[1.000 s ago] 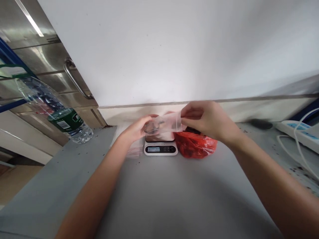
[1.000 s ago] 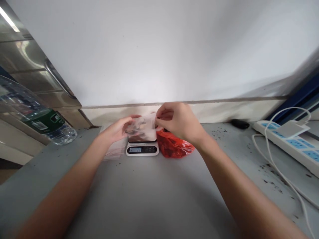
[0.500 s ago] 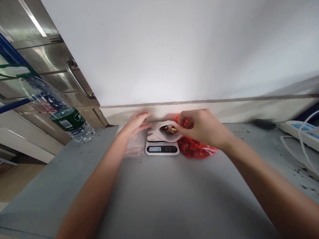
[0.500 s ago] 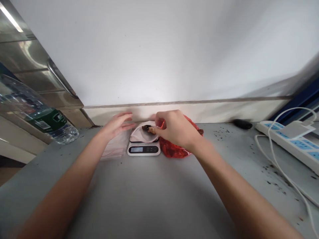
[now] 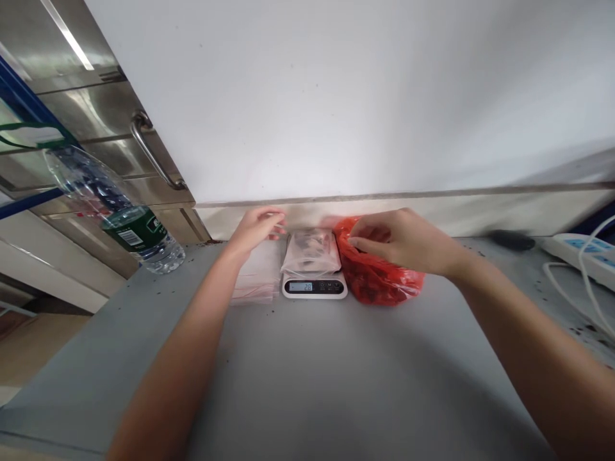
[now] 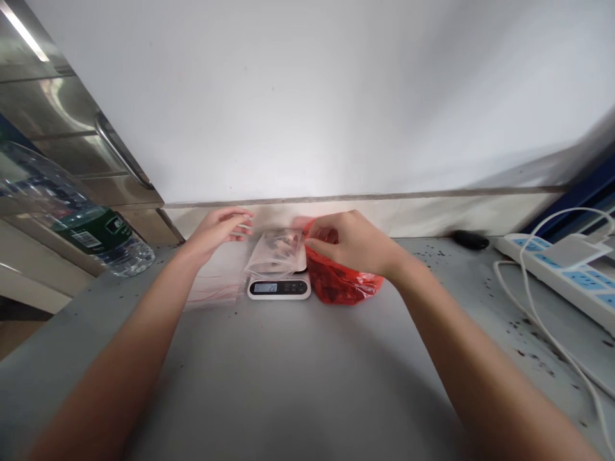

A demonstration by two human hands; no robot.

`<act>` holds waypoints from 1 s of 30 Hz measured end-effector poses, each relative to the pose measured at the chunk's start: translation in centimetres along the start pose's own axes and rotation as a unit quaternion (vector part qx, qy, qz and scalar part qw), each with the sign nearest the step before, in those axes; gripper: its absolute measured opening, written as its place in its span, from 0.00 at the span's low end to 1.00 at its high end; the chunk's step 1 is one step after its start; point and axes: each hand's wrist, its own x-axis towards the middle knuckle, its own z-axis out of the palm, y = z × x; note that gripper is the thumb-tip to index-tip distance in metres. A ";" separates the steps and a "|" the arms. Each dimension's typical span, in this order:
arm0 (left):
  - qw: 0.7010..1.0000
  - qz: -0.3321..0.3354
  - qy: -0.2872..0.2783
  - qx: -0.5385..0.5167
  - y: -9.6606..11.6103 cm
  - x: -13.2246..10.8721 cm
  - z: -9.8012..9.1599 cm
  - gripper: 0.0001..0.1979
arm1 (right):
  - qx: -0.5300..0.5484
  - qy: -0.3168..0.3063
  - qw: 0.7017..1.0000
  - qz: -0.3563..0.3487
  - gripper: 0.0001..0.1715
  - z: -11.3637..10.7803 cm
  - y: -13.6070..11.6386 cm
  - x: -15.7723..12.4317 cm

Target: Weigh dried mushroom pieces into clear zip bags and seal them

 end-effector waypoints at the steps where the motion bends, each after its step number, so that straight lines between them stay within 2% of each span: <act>1: 1.000 0.003 -0.004 -0.002 0.1 -0.1 -0.1 0.03 | -0.011 -0.001 1.000 0.008 0.13 -0.2 0.3 0.0; 5: 1.000 0.017 -0.024 -0.008 0.5 -0.4 -0.5 0.03 | -0.060 -0.013 0.997 0.047 0.14 -1.1 1.8 -0.1; 10: 0.998 0.029 -0.048 -0.003 0.7 -0.6 -0.5 0.03 | -0.079 0.016 0.989 0.123 0.08 -2.7 3.5 -0.5; 13: 0.997 0.029 -0.071 -0.002 0.7 -0.6 -0.4 0.04 | -0.073 0.025 0.981 0.178 0.05 -3.5 3.9 -0.7; 16: 0.994 0.036 -0.102 0.007 0.6 -0.5 -0.4 0.06 | -0.078 0.004 0.971 0.225 0.05 -4.0 4.0 -0.9; 20: 0.992 0.048 -0.118 0.026 0.4 -0.4 -0.4 0.07 | -0.099 -0.024 0.963 0.248 0.08 -4.3 4.6 -1.0; 25: 0.986 0.075 -0.146 0.041 0.2 -0.3 -0.6 0.10 | -0.137 -0.029 0.946 0.293 0.04 -4.3 5.5 -1.0; 30: 0.978 0.096 -0.176 0.051 0.0 -0.2 -0.6 0.13 | -0.105 -0.063 0.950 0.286 0.04 -4.0 5.5 -1.0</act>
